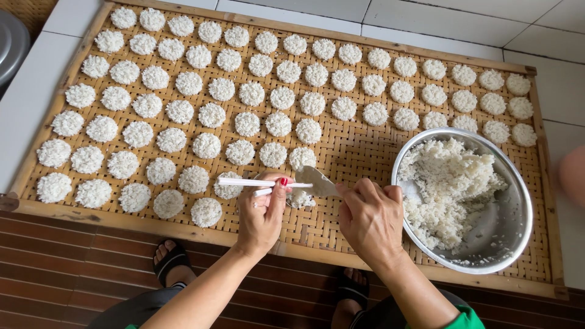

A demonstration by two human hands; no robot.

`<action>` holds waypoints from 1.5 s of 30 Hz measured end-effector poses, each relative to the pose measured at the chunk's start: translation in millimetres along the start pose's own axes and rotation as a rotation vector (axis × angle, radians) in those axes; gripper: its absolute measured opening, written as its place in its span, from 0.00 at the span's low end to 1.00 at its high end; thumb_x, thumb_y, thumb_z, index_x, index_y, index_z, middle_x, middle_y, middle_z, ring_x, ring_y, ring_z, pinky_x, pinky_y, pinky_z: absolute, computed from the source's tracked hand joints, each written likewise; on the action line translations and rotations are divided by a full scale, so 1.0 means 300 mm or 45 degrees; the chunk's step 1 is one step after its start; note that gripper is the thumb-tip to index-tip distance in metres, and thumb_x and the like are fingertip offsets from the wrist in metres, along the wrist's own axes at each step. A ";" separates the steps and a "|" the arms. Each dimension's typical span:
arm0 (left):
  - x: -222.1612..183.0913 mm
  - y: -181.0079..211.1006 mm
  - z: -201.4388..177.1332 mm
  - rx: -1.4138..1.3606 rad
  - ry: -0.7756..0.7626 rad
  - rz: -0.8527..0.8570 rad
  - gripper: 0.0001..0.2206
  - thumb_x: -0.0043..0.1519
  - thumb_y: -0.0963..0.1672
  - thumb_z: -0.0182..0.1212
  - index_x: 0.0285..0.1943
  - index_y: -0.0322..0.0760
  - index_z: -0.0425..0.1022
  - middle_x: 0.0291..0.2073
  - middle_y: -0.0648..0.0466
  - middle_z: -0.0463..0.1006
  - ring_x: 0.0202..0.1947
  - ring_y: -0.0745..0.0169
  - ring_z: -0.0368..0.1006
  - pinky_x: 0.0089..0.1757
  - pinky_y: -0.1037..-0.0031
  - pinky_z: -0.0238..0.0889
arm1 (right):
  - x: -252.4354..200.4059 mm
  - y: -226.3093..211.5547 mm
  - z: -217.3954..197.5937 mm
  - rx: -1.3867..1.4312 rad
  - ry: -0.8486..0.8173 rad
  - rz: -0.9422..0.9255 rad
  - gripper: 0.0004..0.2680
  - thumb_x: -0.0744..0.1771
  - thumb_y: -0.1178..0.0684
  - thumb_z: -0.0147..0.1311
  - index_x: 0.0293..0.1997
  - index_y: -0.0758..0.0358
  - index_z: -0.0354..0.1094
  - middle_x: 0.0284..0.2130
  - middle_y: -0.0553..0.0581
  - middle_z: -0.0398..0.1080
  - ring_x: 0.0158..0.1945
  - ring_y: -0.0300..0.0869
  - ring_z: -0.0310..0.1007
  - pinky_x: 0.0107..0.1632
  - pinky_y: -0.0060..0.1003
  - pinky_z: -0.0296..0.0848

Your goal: Molding cooked rice into small circular cakes on a bamboo tray using a mold and a spatula

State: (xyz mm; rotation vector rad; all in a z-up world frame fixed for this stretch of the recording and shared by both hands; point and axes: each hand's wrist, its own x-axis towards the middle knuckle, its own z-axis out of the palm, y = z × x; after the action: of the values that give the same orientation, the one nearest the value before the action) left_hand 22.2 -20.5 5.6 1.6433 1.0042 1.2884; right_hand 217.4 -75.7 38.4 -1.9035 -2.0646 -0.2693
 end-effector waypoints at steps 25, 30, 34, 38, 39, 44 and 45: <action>0.030 -0.050 0.031 0.124 -0.090 0.271 0.05 0.67 0.40 0.56 0.41 0.30 0.74 0.28 0.51 0.76 0.19 0.69 0.61 0.21 0.79 0.58 | -0.144 0.538 -0.127 -0.427 -0.796 0.965 0.09 0.69 0.46 0.54 0.54 0.39 0.77 0.35 0.44 0.83 0.24 0.34 0.71 0.37 0.33 0.71; 0.036 -0.119 0.061 0.149 -0.304 0.187 0.04 0.67 0.38 0.56 0.44 0.33 0.77 0.29 0.46 0.75 0.24 0.60 0.73 0.26 0.73 0.71 | 0.029 0.158 -0.116 0.722 0.215 0.142 0.09 0.65 0.61 0.60 0.49 0.64 0.78 0.25 0.59 0.75 0.27 0.45 0.73 0.35 0.37 0.76; 0.048 -0.013 0.063 0.187 -0.399 0.156 0.03 0.67 0.39 0.57 0.45 0.34 0.76 0.31 0.46 0.75 0.24 0.59 0.73 0.26 0.73 0.70 | 0.081 -0.028 -0.082 1.346 0.083 -0.071 0.15 0.65 0.54 0.59 0.57 0.66 0.72 0.25 0.59 0.75 0.26 0.42 0.72 0.32 0.37 0.77; 0.048 0.012 0.050 0.123 -0.480 0.243 0.05 0.65 0.38 0.57 0.45 0.30 0.78 0.27 0.45 0.74 0.20 0.56 0.70 0.25 0.71 0.67 | 0.109 -0.099 -0.067 1.444 0.076 -0.149 0.10 0.64 0.56 0.61 0.50 0.65 0.76 0.22 0.58 0.72 0.23 0.42 0.68 0.29 0.38 0.73; 0.039 -0.015 0.046 0.124 -0.483 0.244 0.06 0.65 0.38 0.59 0.46 0.34 0.80 0.27 0.47 0.73 0.21 0.58 0.70 0.24 0.71 0.65 | 0.106 -0.094 -0.041 1.404 0.081 -0.135 0.07 0.65 0.57 0.60 0.45 0.64 0.78 0.22 0.58 0.73 0.22 0.43 0.69 0.28 0.37 0.72; 0.012 -0.084 0.054 0.158 -0.363 0.225 0.07 0.65 0.36 0.57 0.48 0.30 0.79 0.29 0.46 0.75 0.22 0.62 0.69 0.24 0.74 0.66 | 0.088 -0.009 0.018 1.365 0.142 0.006 0.06 0.68 0.57 0.53 0.43 0.66 0.76 0.25 0.62 0.74 0.22 0.45 0.71 0.27 0.38 0.73; 0.005 -0.092 0.054 0.152 -0.294 0.261 0.08 0.65 0.35 0.55 0.49 0.28 0.77 0.30 0.45 0.74 0.22 0.60 0.69 0.23 0.72 0.66 | 0.079 0.018 0.036 1.390 0.200 0.107 0.06 0.69 0.58 0.50 0.44 0.69 0.74 0.26 0.64 0.74 0.23 0.45 0.71 0.28 0.38 0.74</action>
State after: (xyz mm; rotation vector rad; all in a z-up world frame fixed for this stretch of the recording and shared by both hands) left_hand 35.3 -10.9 -22.0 1.9778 0.8020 1.1531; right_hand 220.2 -49.3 36.4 -1.2028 -1.4869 0.5969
